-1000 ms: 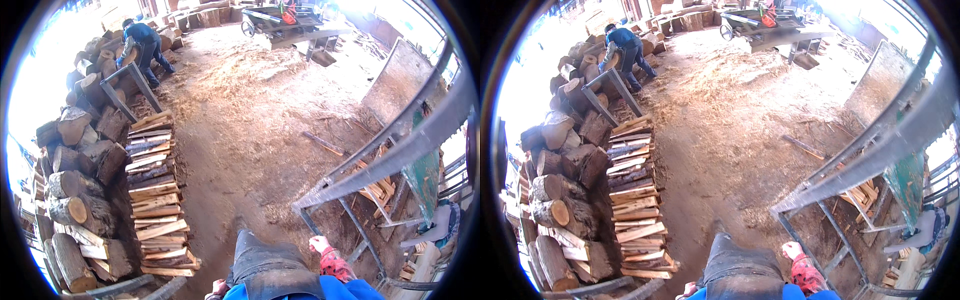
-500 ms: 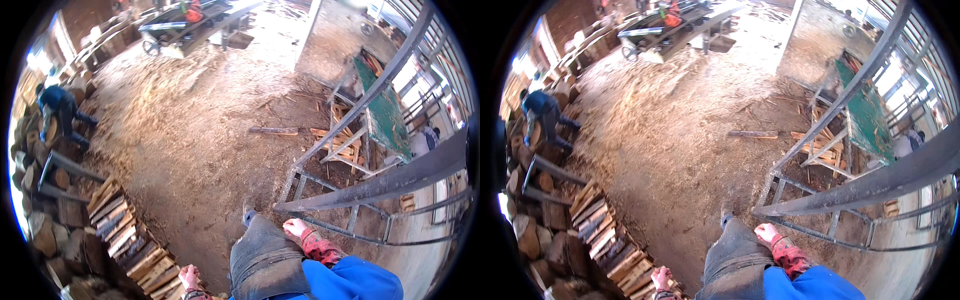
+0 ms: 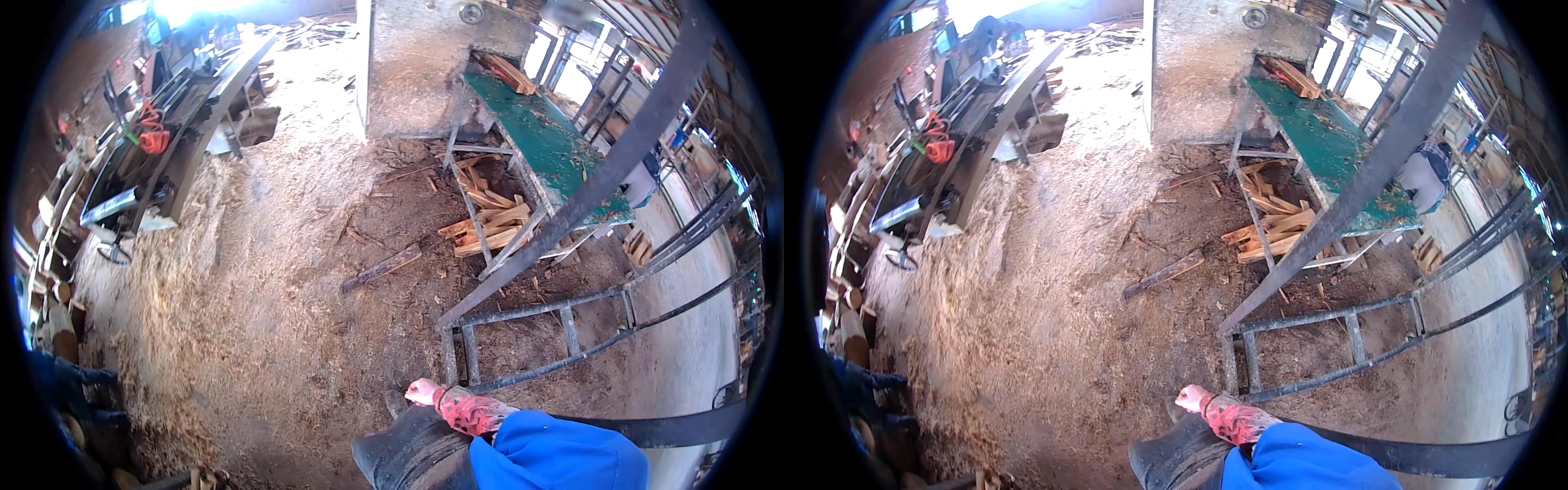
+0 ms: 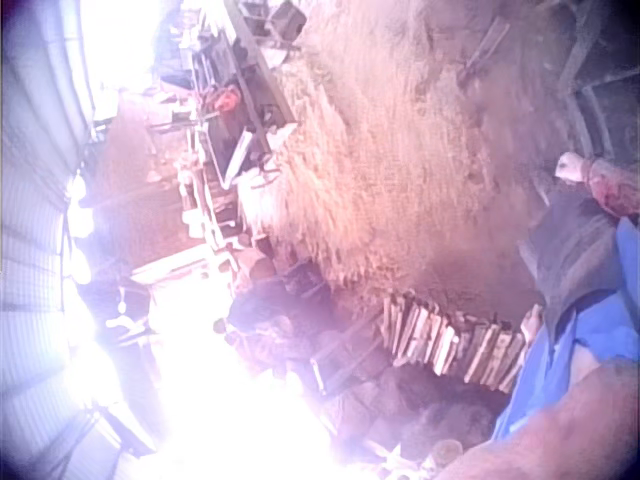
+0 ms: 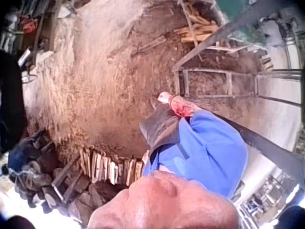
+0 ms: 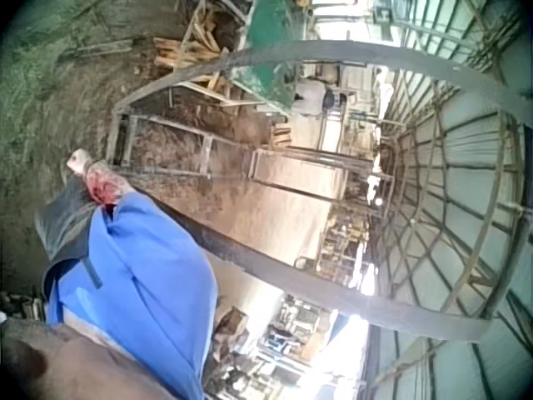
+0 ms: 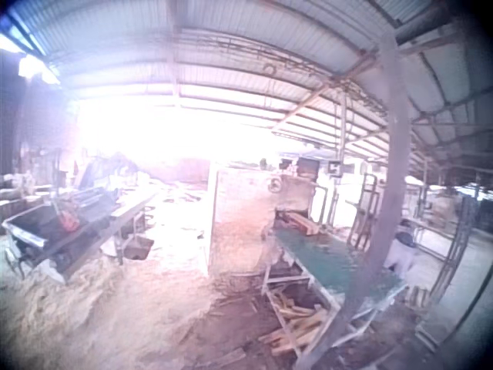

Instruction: The person picks up processed wooden planks from a green conveyor table and stacks them in a pile. The person repeatedly lifts and places planks by hand, building a growing stack of lumber in a workshop.

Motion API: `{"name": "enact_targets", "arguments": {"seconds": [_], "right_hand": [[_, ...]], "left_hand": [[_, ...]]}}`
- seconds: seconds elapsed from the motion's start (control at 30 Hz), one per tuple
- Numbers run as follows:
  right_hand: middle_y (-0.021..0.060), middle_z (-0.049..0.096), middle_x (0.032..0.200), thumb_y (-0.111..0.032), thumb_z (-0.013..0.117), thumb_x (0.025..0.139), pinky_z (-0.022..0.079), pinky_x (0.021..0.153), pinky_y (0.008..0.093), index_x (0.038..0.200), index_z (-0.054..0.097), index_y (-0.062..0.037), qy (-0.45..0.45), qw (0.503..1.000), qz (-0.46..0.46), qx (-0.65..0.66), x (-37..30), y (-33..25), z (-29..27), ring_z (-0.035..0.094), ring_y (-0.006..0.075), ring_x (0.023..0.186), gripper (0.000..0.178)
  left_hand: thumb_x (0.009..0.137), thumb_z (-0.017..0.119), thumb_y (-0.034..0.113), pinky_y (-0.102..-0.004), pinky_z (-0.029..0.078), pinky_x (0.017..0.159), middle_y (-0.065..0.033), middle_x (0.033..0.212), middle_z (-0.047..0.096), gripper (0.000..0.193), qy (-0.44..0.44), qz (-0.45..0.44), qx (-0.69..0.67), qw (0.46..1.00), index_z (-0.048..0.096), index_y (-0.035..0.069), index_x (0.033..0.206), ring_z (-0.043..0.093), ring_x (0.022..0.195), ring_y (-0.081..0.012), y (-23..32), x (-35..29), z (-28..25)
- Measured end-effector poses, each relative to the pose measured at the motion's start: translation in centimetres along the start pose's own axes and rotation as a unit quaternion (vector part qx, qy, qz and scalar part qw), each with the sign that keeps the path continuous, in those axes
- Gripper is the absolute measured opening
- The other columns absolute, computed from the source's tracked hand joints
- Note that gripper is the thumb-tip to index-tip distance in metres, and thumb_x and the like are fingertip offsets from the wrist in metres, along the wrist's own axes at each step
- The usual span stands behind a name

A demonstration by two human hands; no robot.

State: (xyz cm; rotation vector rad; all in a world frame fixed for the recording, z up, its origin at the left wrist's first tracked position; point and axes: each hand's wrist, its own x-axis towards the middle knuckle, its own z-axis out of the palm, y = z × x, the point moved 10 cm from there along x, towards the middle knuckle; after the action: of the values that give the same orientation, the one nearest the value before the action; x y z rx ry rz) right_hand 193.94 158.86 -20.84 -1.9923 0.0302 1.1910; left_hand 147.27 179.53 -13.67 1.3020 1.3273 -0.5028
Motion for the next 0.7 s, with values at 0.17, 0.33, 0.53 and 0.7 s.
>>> {"name": "enact_targets", "arguments": {"seconds": [0.17,0.33,0.53,0.7], "right_hand": [[0.0027,0.066,0.068,-0.029,0.069,0.085,0.049,0.051,0.0294,0.088,0.069,-0.0063,0.033,0.997,0.000,0.064,3.8,-5.5,-3.5,0.061,0.0124,0.056,0.023],[0.0018,0.062,0.072,-0.024,0.067,0.087,0.048,0.050,0.0264,0.092,0.065,-0.0047,0.082,0.978,0.076,0.178,5.0,-4.5,-8.3,0.058,0.0092,0.061,0.020],[0.0051,0.065,0.078,-0.014,0.067,0.088,0.048,0.050,0.0256,0.094,0.063,-0.0001,0.153,0.938,0.141,0.279,7.0,-0.3,-11.5,0.060,0.0109,0.060,0.016],[0.0031,0.062,0.066,-0.024,0.073,0.081,0.048,0.049,0.0299,0.080,0.065,-0.0029,0.177,0.952,0.158,0.191,11.8,-4.3,-13.3,0.057,0.0117,0.053,0.022]], "left_hand": [[0.090,0.064,0.040,-0.0299,0.041,0.058,0.0012,0.067,0.057,0.036,0.016,-0.025,0.045,0.999,0.071,0.005,0.089,0.047,0.061,-0.0102,5.8,4.3,-3.1],[0.089,0.064,0.028,-0.0282,0.043,0.054,-0.0033,0.066,0.061,0.029,-0.023,0.064,-0.080,0.994,0.069,0.002,0.079,0.055,0.061,-0.0133,23.3,7.2,-3.6],[0.086,0.063,0.024,-0.0303,0.048,0.059,-0.0073,0.073,0.068,0.028,-0.038,0.145,0.035,0.988,0.070,-0.003,0.086,0.060,0.065,-0.0145,39.7,16.7,-5.4],[0.088,0.066,0.023,-0.0266,0.048,0.062,-0.0072,0.082,0.068,0.029,0.031,0.165,0.050,0.985,0.069,-0.004,0.095,0.060,0.071,-0.0134,45.8,21.9,-5.9]]}}
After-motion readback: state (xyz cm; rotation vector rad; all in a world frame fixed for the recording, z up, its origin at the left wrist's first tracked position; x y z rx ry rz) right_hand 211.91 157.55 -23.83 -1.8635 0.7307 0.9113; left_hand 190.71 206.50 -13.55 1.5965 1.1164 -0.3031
